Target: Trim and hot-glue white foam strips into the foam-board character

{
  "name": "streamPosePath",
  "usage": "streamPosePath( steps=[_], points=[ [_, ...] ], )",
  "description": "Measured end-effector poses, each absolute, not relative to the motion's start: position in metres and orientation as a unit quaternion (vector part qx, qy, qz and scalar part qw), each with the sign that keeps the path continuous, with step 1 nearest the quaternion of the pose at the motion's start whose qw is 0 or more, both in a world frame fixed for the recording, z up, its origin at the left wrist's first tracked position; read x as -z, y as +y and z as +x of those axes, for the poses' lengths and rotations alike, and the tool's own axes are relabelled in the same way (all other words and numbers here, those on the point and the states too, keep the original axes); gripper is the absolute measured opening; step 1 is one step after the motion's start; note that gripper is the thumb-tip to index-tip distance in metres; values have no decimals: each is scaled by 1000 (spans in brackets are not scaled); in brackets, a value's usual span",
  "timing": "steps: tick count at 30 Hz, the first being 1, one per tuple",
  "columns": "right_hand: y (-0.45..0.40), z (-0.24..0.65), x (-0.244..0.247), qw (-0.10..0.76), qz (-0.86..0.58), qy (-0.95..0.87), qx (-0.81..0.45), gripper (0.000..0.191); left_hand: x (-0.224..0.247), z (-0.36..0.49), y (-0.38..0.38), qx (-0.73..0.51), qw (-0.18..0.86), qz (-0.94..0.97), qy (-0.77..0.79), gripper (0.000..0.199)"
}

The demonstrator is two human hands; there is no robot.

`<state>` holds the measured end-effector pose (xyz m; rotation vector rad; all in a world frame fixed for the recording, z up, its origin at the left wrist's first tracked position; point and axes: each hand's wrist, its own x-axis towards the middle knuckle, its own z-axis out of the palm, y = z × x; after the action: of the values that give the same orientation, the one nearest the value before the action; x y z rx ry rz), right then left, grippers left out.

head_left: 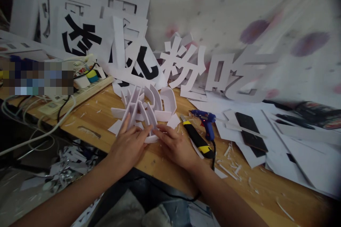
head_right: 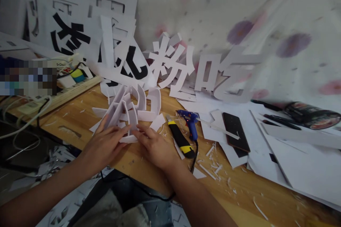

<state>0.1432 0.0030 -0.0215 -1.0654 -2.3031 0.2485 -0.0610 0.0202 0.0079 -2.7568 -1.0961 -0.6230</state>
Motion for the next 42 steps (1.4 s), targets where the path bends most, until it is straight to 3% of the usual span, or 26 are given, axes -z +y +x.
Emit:
streamPosePath(
  steps=[5,9,13,16,20,27,30,34,36,42],
  points=[
    [0,142,17,300,-406,-855,-122,63,-5,-64,21,217,30,-907,-360,38],
    [-1,145,5,332,-424,-835,-115,55,-4,-69,24,247,-34,-897,-365,38],
    [3,161,-6,394,-533,-747,-55,36,-12,-74,29,292,-111,-848,-429,39],
    [6,169,-8,319,-622,-714,-45,25,-22,-75,29,313,-163,-811,-468,40],
    [3,159,-8,161,-667,-722,-92,26,-28,-71,28,327,-197,-785,-488,40],
    [-12,131,-20,88,-625,-762,-146,32,-23,-68,35,343,-291,-730,-514,56],
    [-15,135,-20,132,-630,-748,-165,32,-26,-63,37,337,-293,-736,-509,54],
    [-20,146,-13,286,-596,-690,-293,61,-28,-49,34,324,-300,-757,-482,52],
    [-24,151,-10,350,-556,-658,-369,66,-28,-40,31,316,-297,-777,-456,49],
    [-36,169,-6,406,-540,-627,-389,29,-25,-18,25,303,-216,-844,-385,44]
  ],
)
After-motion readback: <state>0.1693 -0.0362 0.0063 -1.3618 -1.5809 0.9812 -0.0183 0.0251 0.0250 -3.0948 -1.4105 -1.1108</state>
